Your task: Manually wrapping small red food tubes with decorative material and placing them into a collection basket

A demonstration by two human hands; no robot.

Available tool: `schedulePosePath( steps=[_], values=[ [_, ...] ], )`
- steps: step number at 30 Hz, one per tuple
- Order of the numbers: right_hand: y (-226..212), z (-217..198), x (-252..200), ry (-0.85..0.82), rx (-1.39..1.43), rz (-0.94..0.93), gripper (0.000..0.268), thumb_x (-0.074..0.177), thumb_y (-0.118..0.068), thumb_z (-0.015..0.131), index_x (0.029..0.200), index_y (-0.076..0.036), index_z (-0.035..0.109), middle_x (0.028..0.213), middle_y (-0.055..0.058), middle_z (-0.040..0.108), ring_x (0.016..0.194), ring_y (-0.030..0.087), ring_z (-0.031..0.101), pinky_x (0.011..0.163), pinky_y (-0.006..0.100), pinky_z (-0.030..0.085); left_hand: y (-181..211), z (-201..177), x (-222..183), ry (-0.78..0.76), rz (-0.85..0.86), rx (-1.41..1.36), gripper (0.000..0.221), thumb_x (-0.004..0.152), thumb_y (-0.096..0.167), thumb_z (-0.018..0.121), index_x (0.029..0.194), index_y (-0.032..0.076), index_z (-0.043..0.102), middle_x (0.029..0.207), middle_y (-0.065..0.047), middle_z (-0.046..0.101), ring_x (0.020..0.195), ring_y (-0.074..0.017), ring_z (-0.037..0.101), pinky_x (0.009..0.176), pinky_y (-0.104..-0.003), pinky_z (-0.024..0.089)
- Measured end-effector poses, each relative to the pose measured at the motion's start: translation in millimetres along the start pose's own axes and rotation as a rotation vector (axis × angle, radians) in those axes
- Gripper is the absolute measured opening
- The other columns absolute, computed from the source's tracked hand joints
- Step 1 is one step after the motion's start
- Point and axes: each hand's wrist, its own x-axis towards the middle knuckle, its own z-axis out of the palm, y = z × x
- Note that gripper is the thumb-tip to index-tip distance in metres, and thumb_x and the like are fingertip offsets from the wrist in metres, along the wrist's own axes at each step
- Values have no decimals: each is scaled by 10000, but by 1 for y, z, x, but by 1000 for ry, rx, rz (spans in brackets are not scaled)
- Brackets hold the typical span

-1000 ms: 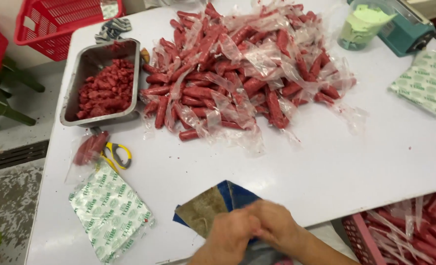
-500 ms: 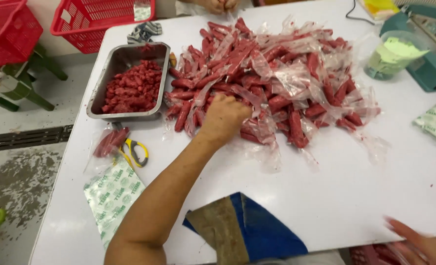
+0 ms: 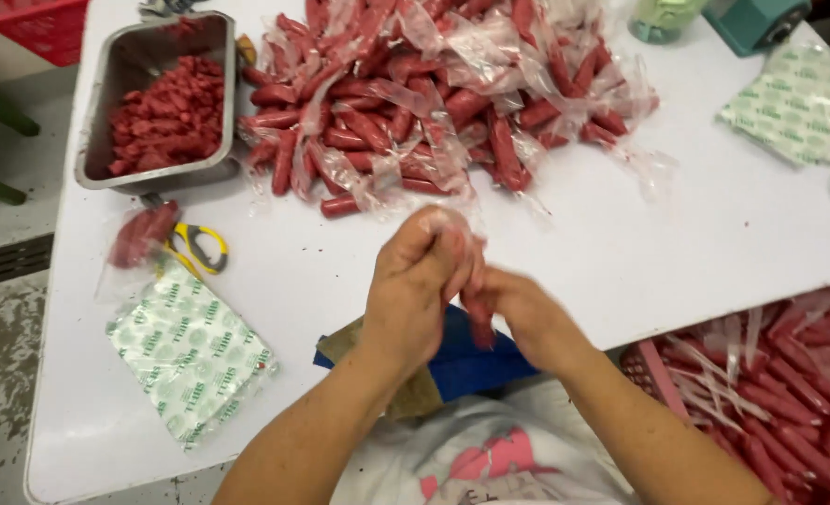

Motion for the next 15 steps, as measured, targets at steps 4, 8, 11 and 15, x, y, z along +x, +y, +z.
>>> schedulePosePath(
  steps=[4,8,11,15],
  values=[
    [-54,5,-31,-176,-192,-422,258,928,-97,436,835,-53,672,785,82,610,829,283,560,1094,526,336,53,12,-34,-148,78,161,284,1005,96,552,729,30,553,574,-108,545,526,-236,535,635,-363,553],
    [-82,17,-44,-317,-519,-532,306,1063,-208,329,966,-75,587,1392,186,531,1459,379,362,1221,573,130,118,10,-73,-302,58,577,259,1085,345,432,973,153,566,946,-30,679,1054,-249,668,1162,-481,433],
    [-34,18,-40,-156,-130,-349,213,972,-280,575,945,-80,642,1318,162,502,1129,289,602,1027,446,443,86,-49,-103,-112,-97,497,493,1047,589,454,1286,158,456,1260,-119,625,1218,-265,647,1179,-465,419],
    [7,41,-34,169,447,17,144,912,-160,724,949,-24,749,968,31,635,870,144,554,787,266,417,27,-44,-131,130,-344,663,873,874,771,442,1478,142,406,1460,-101,546,1282,-261,589,1075,-431,484]
  ],
)
